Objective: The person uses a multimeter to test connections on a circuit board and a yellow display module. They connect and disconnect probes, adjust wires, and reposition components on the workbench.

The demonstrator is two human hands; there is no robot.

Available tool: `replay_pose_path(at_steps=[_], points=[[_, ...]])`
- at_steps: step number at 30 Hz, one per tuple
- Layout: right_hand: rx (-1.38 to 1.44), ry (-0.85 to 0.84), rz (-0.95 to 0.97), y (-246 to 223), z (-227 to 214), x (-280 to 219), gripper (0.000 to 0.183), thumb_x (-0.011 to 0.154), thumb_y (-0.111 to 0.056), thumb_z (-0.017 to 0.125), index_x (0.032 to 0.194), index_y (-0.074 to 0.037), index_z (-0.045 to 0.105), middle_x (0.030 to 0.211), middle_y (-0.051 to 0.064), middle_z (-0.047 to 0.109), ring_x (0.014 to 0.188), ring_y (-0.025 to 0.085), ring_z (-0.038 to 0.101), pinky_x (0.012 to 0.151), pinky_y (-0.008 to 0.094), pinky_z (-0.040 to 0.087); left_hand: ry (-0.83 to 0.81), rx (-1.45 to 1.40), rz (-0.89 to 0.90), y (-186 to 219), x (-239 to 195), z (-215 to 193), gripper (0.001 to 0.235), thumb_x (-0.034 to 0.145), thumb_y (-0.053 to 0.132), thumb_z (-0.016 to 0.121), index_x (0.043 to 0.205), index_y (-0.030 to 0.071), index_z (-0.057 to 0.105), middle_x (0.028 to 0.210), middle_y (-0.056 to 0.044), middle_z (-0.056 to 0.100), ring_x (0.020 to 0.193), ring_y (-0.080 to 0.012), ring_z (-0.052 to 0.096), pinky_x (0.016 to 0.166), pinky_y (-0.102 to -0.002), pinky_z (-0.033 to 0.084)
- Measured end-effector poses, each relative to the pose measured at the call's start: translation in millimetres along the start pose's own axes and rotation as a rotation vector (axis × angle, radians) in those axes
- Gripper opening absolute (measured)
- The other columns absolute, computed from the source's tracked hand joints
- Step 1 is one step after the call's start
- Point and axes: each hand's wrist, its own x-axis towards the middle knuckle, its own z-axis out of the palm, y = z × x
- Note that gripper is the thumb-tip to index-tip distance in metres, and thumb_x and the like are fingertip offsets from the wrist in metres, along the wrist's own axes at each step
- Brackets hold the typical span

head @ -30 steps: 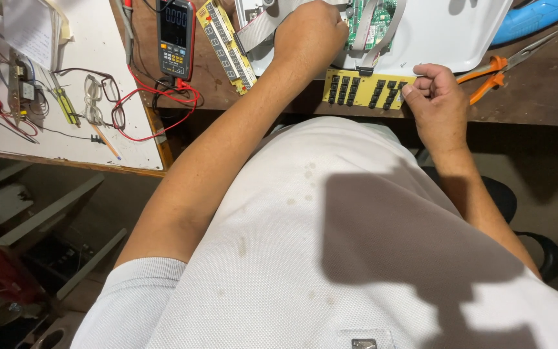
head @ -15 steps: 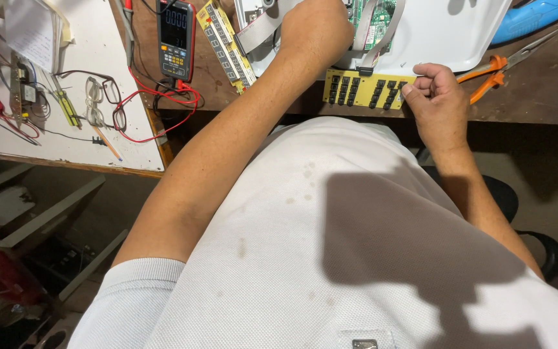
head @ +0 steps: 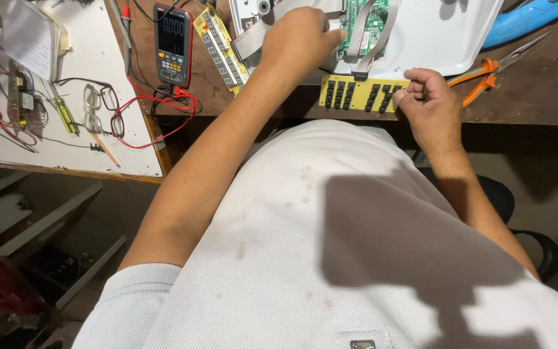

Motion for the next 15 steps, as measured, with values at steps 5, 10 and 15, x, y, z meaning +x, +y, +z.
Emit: replay_pose_path(at_steps=[5,10,15], points=[[0.007,-0.005,0.023,-0.6,2.6,0.0,0.027,0.119,-0.003,0.084,0.146,-0.007,0.08,0.109,-0.002,0.068,0.101,0.009,0.063,0.101,0.026,0.06,0.184,-0.307,0.306,-32.3,-69.2,-27.6,0.036,0.115,0.042,0.062,0.118,0.013,0.083,0.116,-0.003,0.087,0.1,-0.0262,0.079,0.073,-0.046,0.054],[0.029,0.021,0.015,20.1,6.5,1.9,0.027,0.119,0.001,0.087,0.145,-0.006,0.082,0.109,0.003,0.072,0.101,0.011,0.066,0.099,0.03,0.063,0.207,-0.559,0.199,-91.3,-135.1,2.1,0.03,0.117,0.029,0.07,0.133,0.011,0.087,0.122,-0.012,0.089,0.116,-0.0309,0.084,0.097,-0.046,0.066],[0.013,0.037,-0.042,32.8,8.0,3.7,0.028,0.12,0.006,0.088,0.147,0.0,0.083,0.11,0.012,0.077,0.1,0.016,0.071,0.096,0.037,0.066,0.227,-0.72,-0.107,-166.0,-168.1,65.7,0.027,0.119,0.028,0.074,0.137,0.018,0.09,0.109,-0.014,0.089,0.088,-0.0242,0.083,0.086,-0.042,0.07]])
